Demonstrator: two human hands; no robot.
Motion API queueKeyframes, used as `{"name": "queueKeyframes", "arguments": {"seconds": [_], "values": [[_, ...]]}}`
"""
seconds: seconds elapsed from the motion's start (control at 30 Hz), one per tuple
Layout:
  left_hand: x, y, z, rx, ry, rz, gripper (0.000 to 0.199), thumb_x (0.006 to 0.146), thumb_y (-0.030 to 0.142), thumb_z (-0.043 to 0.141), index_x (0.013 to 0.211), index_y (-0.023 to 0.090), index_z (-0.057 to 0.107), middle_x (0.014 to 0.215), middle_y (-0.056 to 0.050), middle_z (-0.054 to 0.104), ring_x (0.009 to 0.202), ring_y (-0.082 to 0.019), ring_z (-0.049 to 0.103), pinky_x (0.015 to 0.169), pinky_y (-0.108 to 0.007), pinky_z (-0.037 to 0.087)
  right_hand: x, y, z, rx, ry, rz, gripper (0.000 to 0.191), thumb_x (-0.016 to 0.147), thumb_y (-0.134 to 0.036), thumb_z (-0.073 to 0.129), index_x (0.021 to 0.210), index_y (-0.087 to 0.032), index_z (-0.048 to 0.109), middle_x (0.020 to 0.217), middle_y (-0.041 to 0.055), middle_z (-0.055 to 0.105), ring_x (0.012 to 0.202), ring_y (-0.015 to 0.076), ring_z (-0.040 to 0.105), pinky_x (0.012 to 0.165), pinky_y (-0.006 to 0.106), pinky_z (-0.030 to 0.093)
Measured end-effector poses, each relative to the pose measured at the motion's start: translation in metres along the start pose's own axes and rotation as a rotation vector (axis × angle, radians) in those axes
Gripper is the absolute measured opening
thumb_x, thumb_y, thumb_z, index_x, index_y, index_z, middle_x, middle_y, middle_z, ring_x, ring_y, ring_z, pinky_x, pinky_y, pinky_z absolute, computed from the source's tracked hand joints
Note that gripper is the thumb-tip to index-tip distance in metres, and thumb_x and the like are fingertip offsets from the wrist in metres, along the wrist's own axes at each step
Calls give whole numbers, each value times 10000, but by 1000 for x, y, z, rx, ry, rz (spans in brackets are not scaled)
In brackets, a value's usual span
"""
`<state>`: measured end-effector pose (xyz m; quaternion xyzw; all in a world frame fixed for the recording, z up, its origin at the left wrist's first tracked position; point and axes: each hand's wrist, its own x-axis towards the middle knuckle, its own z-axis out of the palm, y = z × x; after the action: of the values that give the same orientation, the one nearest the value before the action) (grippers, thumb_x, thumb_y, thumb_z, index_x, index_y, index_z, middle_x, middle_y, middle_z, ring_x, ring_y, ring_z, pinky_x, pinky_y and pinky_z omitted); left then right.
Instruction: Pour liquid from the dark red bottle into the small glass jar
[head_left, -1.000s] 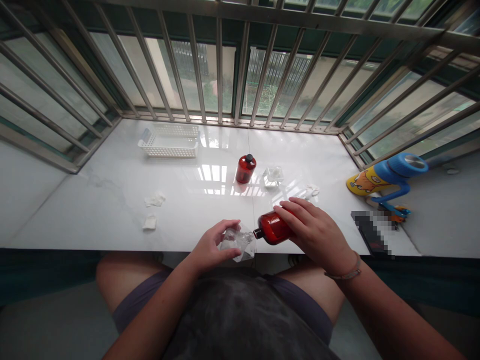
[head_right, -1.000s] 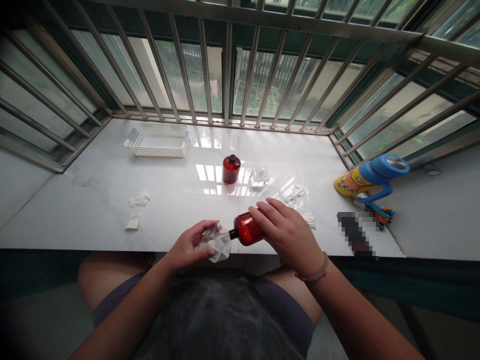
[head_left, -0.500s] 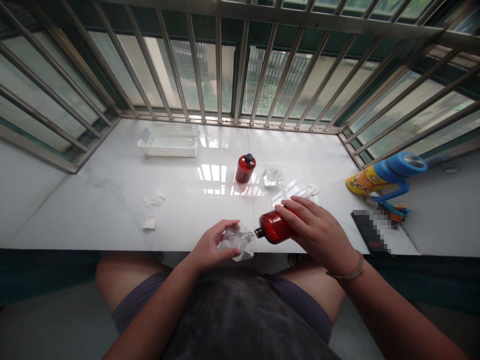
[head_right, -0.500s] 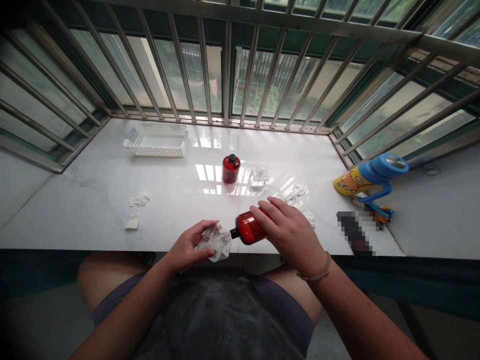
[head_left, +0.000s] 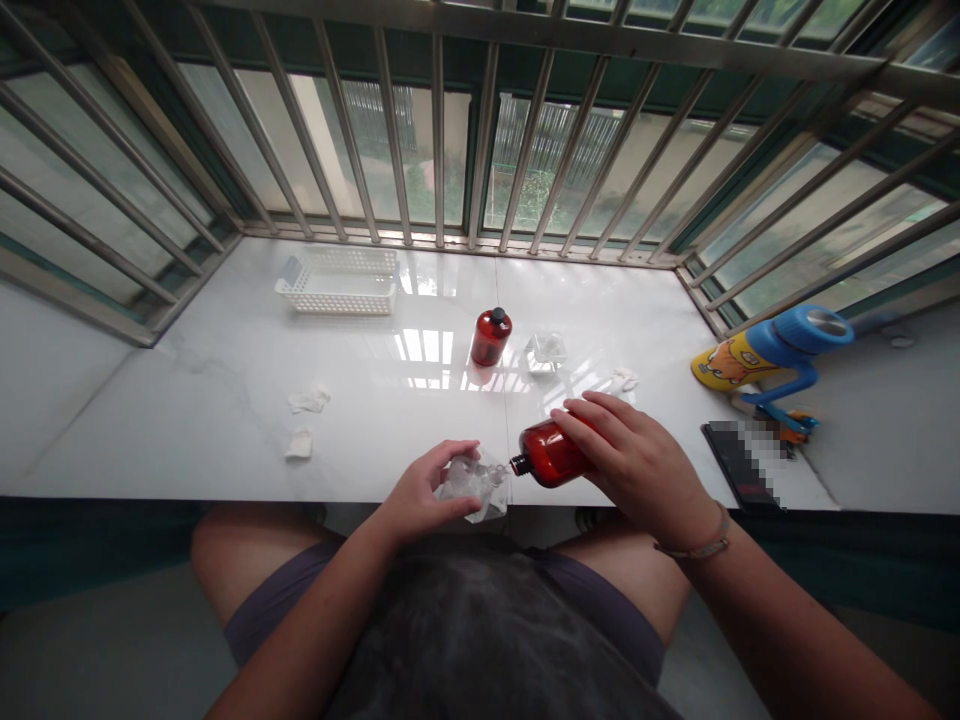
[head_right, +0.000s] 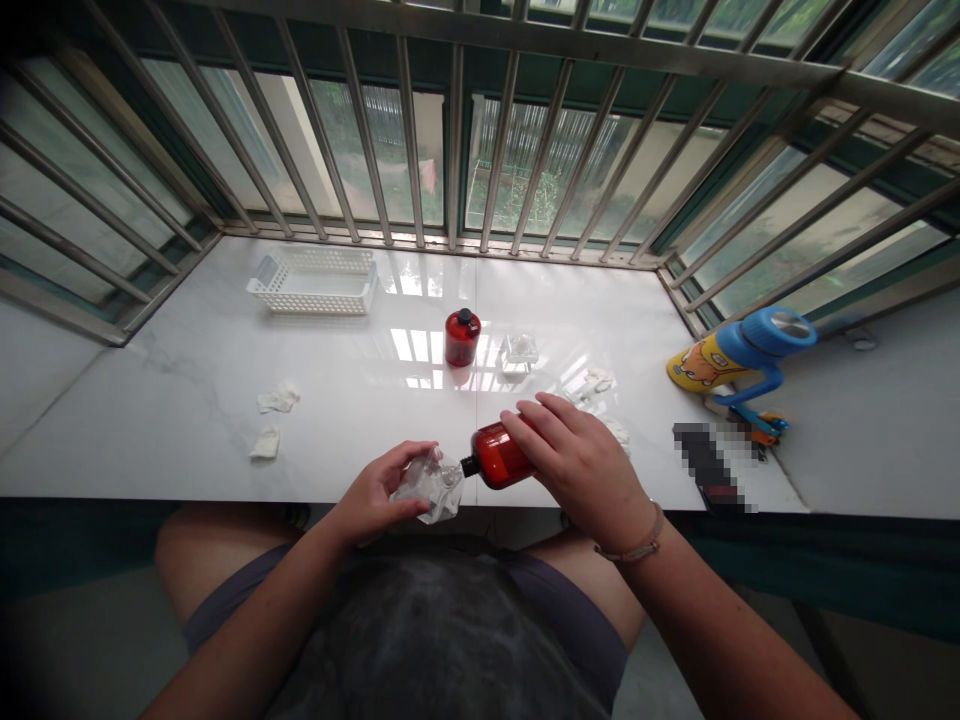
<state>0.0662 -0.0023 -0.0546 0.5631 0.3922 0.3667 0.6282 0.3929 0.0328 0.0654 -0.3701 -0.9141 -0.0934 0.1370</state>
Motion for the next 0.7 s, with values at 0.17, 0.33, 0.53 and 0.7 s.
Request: {"name": "queueKeyframes", "arguments": {"seconds": [0.17, 0.33, 0.53, 0.7], "values": [[0, -2, 0, 0, -3, 7, 774, 814, 504, 925, 1482, 262, 619, 1419, -154, 650, 1333, -372, 623, 1115, -502, 523, 1, 0, -1, -7, 8, -8, 584, 979, -64, 594, 1548, -185, 528, 1426, 160, 687, 1337, 378, 606, 1051, 569, 608], [1, -3, -1, -21, -13, 17, 757, 820, 467, 927, 1480, 264, 615, 1411, -147, 652, 1327, -359, 633, 1103, -481, 533, 1, 0, -2, -13, 4, -14, 569, 986, -73, 601, 1542, -176, 535, 1427, 161, 687, 1332, 378, 604, 1054, 571, 606], [1, -1, 0, -33, -11, 12, 756, 811, 459, 933, 1472, 259, 622, 1407, -146, 658, 1327, -359, 638, 1096, -470, 539, 0, 1, -3, -5, -4, 5, 589, 983, -73, 618, 1551, -203, 537, 1444, 147, 683, 1347, 380, 605, 1059, 563, 602], [1, -1, -1, -30, -8, 22, 749, 807, 457, 935, 1463, 261, 631, 1415, -148, 653, 1345, -367, 627, 1113, -483, 529, -1, 2, -3, 5, -9, 18, 601, 990, -77, 609, 1567, -222, 527, 1453, 143, 681, 1362, 374, 601, 1066, 569, 598]]}}
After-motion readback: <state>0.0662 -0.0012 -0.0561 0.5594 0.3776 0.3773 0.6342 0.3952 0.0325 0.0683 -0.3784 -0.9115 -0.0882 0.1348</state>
